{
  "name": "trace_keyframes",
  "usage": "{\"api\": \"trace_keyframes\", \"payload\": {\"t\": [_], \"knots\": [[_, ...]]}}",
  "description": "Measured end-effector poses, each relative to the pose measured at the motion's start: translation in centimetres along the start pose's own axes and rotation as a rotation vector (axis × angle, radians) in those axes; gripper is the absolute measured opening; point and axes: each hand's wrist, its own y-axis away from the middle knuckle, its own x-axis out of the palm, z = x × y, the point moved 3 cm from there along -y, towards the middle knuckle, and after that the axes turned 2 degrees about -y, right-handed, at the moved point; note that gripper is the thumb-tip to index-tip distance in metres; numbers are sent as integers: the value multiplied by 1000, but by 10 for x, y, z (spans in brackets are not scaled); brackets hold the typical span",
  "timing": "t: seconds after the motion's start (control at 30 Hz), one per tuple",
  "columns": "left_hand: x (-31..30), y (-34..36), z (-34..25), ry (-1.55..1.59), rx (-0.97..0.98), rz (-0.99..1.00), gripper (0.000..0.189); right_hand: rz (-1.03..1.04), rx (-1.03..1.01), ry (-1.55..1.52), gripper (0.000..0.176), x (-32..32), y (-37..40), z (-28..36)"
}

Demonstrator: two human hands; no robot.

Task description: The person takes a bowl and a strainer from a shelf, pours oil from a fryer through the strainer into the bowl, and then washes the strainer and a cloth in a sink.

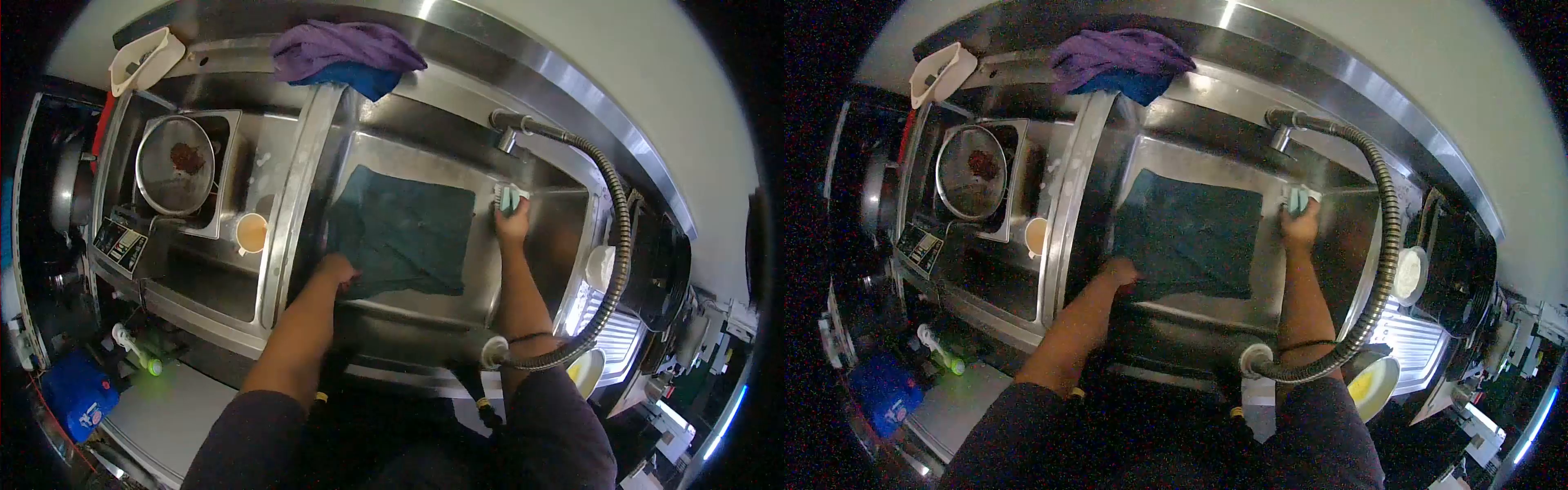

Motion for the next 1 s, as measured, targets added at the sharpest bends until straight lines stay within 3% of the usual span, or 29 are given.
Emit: {"api": "trace_keyframes", "payload": {"t": [0.03,0.07,0.13,0.17,0.23,0.3,0.33,0.43,0.5,0.57,0.67,0.7,0.77,0.87,0.93,1.0], "knots": [[-13,17,-14,208,-56,131,36,-45,-147,-21,69,1,14,13],[-15,21,-14,255,-65,135,34,-91,-297,-39,68,4,36,33],[-12,26,-16,359,-79,141,31,321,-219,-149,66,12,91,79],[12,1,2,482,-90,241,31,316,-343,-135,65,28,130,93],[70,-67,51,723,-113,442,32,604,-544,-218,63,70,201,98],[37,-24,24,651,-195,245,32,987,-486,-36,61,64,246,138],[17,-1,12,612,-239,145,33,966,-439,26,60,65,236,133],[2,13,4,525,-154,165,31,825,-384,193,58,70,158,89],[6,9,5,579,-135,205,32,392,-491,0,55,64,84,60],[8,8,7,589,-88,188,32,228,-128,28,58,28,48,83],[-4,16,1,525,-17,96,32,389,-219,-35,61,36,100,133],[-11,26,-4,495,-24,74,32,287,-689,-3,60,78,135,108],[-8,28,-5,534,-48,79,32,911,-616,97,49,69,217,159],[-1,11,7,630,-61,105,31,700,-848,148,47,102,162,84],[8,9,10,586,-54,83,29,456,-641,-6,45,55,87,100],[5,11,9,567,-21,81,28,401,-356,-45,52,44,69,115]]}}
